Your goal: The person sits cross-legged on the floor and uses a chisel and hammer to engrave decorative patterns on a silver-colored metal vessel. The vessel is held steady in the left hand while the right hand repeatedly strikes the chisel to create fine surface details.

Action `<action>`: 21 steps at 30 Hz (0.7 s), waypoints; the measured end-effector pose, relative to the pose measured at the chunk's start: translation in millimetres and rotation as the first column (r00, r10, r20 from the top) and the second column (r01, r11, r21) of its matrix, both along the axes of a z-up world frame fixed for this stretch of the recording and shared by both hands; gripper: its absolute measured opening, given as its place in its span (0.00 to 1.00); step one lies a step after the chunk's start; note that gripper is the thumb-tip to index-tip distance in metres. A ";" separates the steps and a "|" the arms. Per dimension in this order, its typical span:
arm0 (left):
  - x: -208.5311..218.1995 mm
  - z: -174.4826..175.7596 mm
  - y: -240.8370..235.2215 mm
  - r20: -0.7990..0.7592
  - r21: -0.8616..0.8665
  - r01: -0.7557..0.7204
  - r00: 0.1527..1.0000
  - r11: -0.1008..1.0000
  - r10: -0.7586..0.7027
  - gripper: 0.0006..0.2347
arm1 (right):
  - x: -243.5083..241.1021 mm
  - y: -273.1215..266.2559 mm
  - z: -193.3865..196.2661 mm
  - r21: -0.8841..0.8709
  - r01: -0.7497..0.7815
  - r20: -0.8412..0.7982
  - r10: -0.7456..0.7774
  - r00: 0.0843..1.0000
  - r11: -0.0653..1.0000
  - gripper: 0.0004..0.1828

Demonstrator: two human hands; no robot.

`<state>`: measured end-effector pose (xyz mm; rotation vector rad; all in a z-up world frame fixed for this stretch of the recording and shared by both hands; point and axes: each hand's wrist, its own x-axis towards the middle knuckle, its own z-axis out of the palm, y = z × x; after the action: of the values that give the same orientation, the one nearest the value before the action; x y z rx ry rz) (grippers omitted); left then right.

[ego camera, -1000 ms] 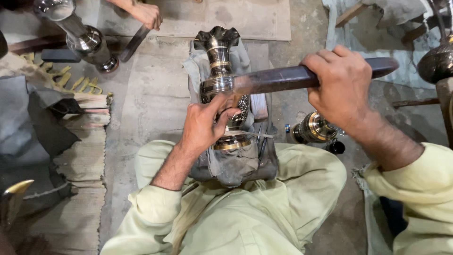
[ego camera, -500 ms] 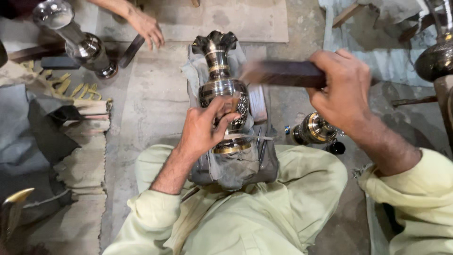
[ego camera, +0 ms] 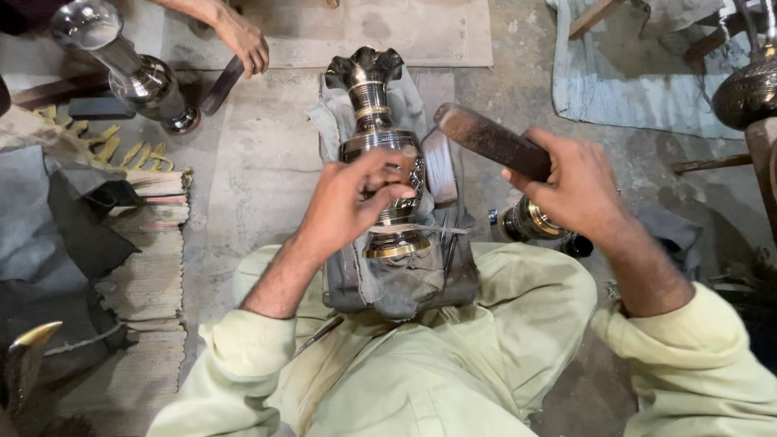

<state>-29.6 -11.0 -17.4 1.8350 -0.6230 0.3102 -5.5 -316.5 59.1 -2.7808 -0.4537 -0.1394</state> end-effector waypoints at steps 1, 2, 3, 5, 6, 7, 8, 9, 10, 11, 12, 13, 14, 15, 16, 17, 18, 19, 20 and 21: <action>2.7 4.5 -1.4 0.039 0.069 0.008 0.999 0.998 -0.010 0.17 | -2.6 0.0 -5.6 0.042 0.039 -0.029 -0.038 0.999 0.998 0.16; 5.2 8.3 -3.0 0.078 0.138 0.013 0.997 0.990 -0.023 0.16 | -4.3 -0.8 -10.0 0.045 0.026 0.008 -0.026 1.000 0.999 0.15; 5.9 11.2 -4.6 0.113 0.206 0.018 0.993 0.978 -0.042 0.16 | -7.1 -1.7 -14.6 0.048 0.015 0.043 -0.017 0.999 0.999 0.15; 6.5 15.3 -4.5 0.114 0.269 0.021 0.992 0.963 -0.053 0.15 | -11.9 -2.1 -23.1 0.068 -0.005 0.171 -0.007 0.985 0.998 0.13; 7.4 16.5 -4.9 0.115 0.299 0.023 0.992 0.954 -0.060 0.15 | -14.2 -0.6 -27.3 0.085 -0.016 0.264 -0.007 0.965 0.996 0.13; 6.7 16.3 -6.4 0.103 0.300 0.023 0.993 0.954 -0.057 0.15 | -16.9 -0.3 -29.8 0.099 -0.030 0.351 -0.006 0.936 0.995 0.13; 5.7 15.7 -7.4 0.092 0.301 0.023 0.994 0.953 -0.053 0.15 | -19.9 -0.3 -31.0 0.206 0.026 0.294 -0.088 0.952 0.978 0.13; 5.2 15.1 -7.4 0.081 0.302 0.017 0.996 0.953 -0.044 0.14 | -20.9 0.5 -31.3 0.307 0.081 0.229 -0.156 0.961 0.948 0.14; 5.0 14.3 -7.7 0.106 0.303 0.007 0.994 0.953 -0.041 0.14 | -21.7 1.1 -30.7 0.402 0.139 0.156 -0.217 0.964 0.905 0.16; 4.0 13.1 -8.4 0.128 0.303 -0.005 0.991 0.953 -0.036 0.14 | -22.8 0.2 -28.9 0.272 0.073 0.270 -0.149 0.951 0.959 0.14; 3.0 11.9 -8.6 0.151 0.303 -0.016 0.988 0.953 -0.031 0.14 | -23.8 -1.0 -27.0 0.131 0.017 0.371 -0.064 0.927 0.991 0.14; 2.2 10.9 -9.0 0.148 0.309 -0.019 0.989 0.951 -0.028 0.14 | -25.2 -2.1 -26.0 -0.019 -0.022 0.455 0.028 0.890 1.000 0.17; 1.5 10.1 -9.2 0.145 0.315 -0.022 0.989 0.949 -0.025 0.14 | -25.9 -2.9 -25.3 0.013 -0.031 0.444 0.022 0.896 0.999 0.17; 2.9 10.3 -9.4 0.147 0.320 -0.028 0.989 0.947 -0.020 0.14 | -24.4 -3.0 -24.3 0.044 -0.042 0.438 0.018 0.899 0.998 0.16; 4.7 10.6 -9.8 0.149 0.328 -0.029 0.989 0.944 -0.022 0.14 | -23.2 -3.1 -23.3 0.076 -0.052 0.431 0.014 0.902 0.996 0.16; 4.0 9.9 -9.9 0.145 0.334 -0.034 0.989 0.942 -0.015 0.13 | -21.5 -3.7 -22.4 0.075 -0.062 0.411 0.026 0.911 0.995 0.16; 3.1 9.3 -10.1 0.141 0.340 -0.040 0.990 0.940 -0.009 0.13 | -19.3 -3.7 -22.2 0.074 -0.072 0.391 0.038 0.920 0.995 0.15; 3.6 9.4 -10.1 0.133 0.338 -0.034 0.991 0.941 -0.012 0.13 | -19.7 -4.6 -22.4 0.077 -0.072 0.374 0.038 0.927 0.994 0.15; 3.8 9.8 -10.2 0.126 0.335 -0.028 0.992 0.942 -0.016 0.13 | -19.8 -5.5 -22.3 0.036 -0.065 0.386 0.046 0.921 0.997 0.16; 2.8 10.0 -10.1 0.118 0.329 -0.034 0.993 0.944 -0.005 0.13 | -17.8 -6.0 -21.2 -0.009 -0.071 0.397 0.069 0.915 0.997 0.17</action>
<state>-26.8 -21.0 -7.3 2.1551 -0.7802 0.3409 -23.2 -322.5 37.9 -2.7226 -0.6464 -0.6976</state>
